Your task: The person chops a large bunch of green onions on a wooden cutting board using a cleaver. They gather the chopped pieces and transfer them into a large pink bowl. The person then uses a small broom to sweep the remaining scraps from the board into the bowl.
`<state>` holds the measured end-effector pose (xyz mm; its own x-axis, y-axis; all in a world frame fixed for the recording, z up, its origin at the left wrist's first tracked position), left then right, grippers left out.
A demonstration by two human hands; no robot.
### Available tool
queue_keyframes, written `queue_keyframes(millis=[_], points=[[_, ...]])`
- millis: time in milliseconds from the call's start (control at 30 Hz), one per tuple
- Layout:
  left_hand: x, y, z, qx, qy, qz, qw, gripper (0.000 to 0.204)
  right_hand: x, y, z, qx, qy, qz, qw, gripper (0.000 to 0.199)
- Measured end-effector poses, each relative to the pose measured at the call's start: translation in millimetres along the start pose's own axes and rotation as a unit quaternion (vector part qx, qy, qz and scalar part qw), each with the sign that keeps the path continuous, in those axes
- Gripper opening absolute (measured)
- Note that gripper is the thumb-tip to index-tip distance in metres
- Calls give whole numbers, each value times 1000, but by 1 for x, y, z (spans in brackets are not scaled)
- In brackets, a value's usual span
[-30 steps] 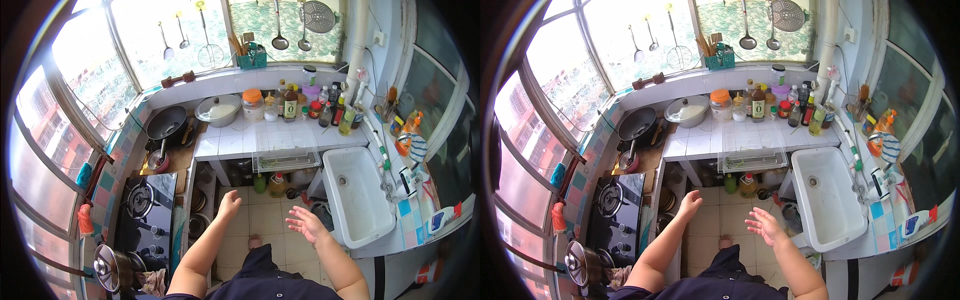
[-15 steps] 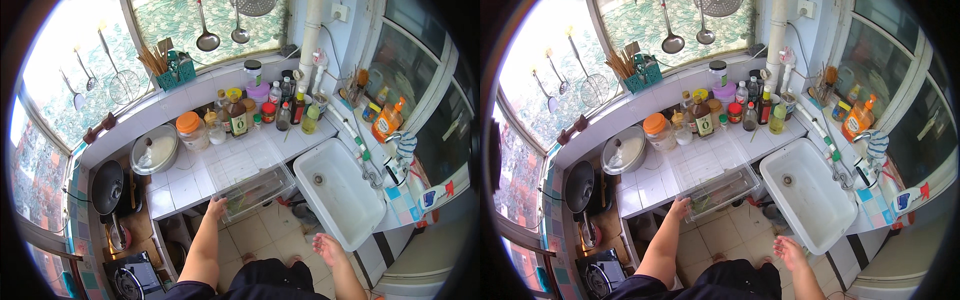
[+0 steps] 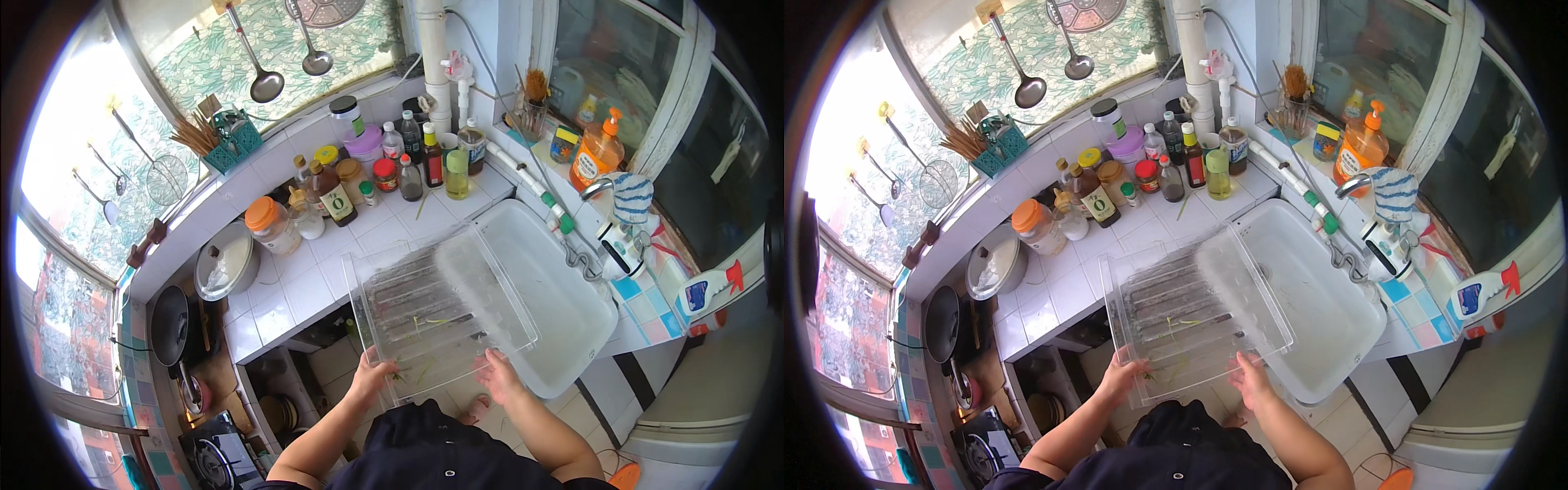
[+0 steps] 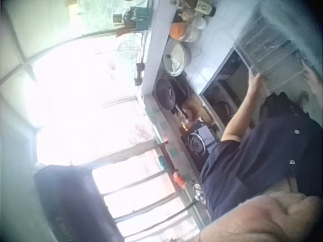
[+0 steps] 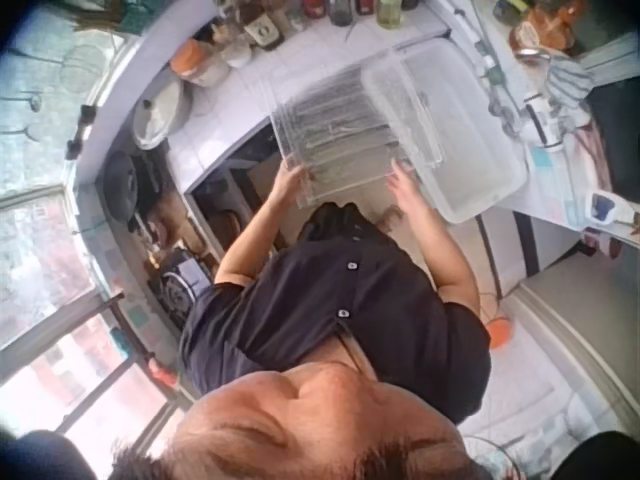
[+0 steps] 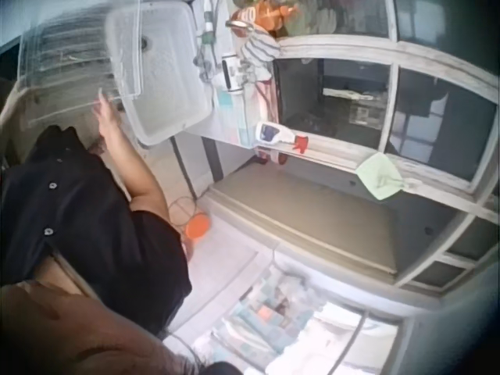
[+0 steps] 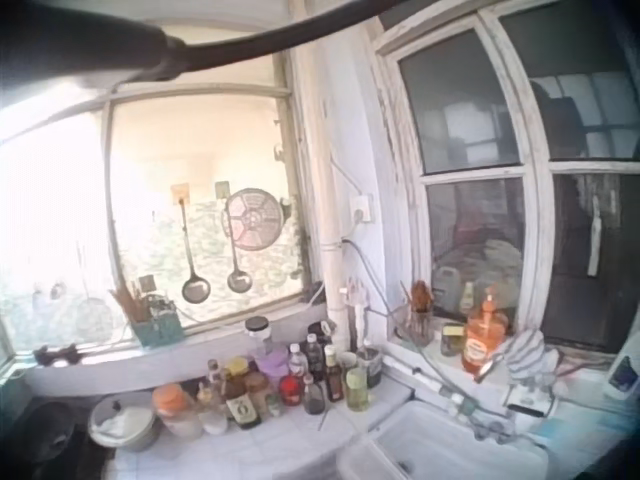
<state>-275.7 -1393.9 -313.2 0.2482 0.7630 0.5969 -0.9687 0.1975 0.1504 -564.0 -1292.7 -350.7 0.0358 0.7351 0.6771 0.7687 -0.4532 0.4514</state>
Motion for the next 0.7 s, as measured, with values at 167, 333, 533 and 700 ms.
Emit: queue_keyframes(millis=[167, 333, 533, 700], points=[[-12, 128, 1, -74, -52, -80, 993, 80, -6, -97, -21, -171, -15, 28, 985, 53], [-45, 229, -19, -69, -54, -18, 996, 79, 28, -121, -70, -151, -54, 145, 976, 41], [-91, 284, -95, -163, -46, -14, 985, 95, -26, -201, -29, -157, -19, 195, 968, 25], [-80, 272, -59, -172, -66, -133, 974, 79, -51, -243, -33, -124, 11, 187, 975, 12]])
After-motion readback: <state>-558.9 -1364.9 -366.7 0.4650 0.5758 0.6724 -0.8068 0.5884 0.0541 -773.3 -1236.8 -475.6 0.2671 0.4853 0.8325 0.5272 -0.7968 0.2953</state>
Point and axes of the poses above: each hand's wrist, its own x-axis away from the middle knuckle, its own y-axis out of the palm, z = x × y, the point moved 9 cm from there along -x, towards the middle knuckle, and after that the axes turned 3 degrees about -z, right-handed, at the moved point
